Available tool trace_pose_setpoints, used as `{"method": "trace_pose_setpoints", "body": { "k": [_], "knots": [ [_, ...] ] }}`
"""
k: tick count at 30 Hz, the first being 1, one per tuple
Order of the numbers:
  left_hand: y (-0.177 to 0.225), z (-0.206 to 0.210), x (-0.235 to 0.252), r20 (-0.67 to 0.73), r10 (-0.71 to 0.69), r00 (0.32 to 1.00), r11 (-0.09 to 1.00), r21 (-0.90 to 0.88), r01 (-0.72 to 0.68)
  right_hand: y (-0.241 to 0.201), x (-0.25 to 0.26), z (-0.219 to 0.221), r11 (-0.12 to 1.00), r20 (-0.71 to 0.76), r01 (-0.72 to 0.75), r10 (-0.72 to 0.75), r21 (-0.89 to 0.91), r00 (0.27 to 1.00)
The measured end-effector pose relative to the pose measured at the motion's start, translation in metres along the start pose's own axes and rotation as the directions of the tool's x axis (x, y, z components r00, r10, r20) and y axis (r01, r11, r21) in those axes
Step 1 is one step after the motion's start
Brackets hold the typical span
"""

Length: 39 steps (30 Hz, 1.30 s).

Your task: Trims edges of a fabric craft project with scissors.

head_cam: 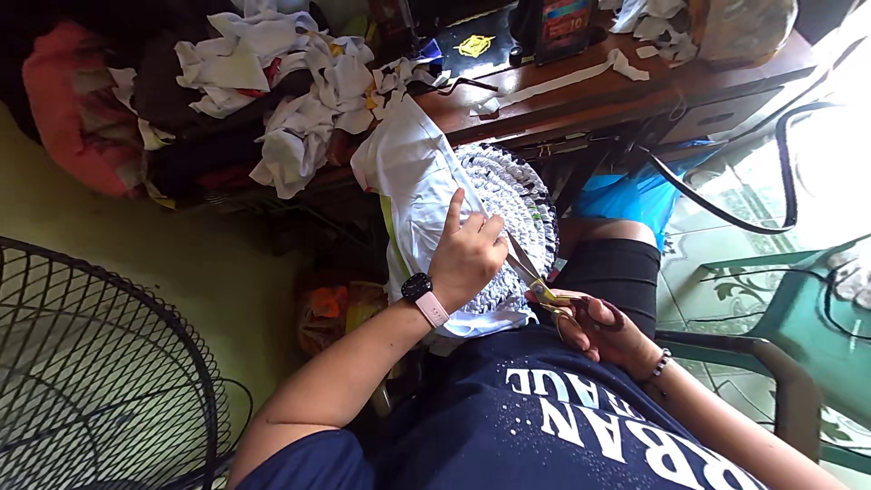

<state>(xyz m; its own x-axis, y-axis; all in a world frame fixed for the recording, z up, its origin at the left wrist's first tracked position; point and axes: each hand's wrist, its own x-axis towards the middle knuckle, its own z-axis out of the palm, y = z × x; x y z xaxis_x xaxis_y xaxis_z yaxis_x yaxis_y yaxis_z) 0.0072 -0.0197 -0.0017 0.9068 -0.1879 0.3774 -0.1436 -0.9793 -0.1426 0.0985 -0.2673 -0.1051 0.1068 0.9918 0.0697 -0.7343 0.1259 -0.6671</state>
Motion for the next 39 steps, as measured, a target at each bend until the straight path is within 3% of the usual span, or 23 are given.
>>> {"method": "trace_pose_setpoints", "body": {
  "k": [23, 39],
  "knots": [
    [-0.006, 0.02, -0.023, -0.251, -0.035, 0.967, 0.993, -0.114, 0.006, 0.003, -0.002, -0.002, 1.0, 0.021, 0.013, -0.014, 0.024, 1.0],
    [-0.008, 0.025, -0.028, -0.301, -0.093, 0.949, 0.979, -0.203, 0.031, 0.004, -0.003, -0.005, 1.0, 0.029, 0.009, -0.01, 0.026, 1.0]
  ]
}}
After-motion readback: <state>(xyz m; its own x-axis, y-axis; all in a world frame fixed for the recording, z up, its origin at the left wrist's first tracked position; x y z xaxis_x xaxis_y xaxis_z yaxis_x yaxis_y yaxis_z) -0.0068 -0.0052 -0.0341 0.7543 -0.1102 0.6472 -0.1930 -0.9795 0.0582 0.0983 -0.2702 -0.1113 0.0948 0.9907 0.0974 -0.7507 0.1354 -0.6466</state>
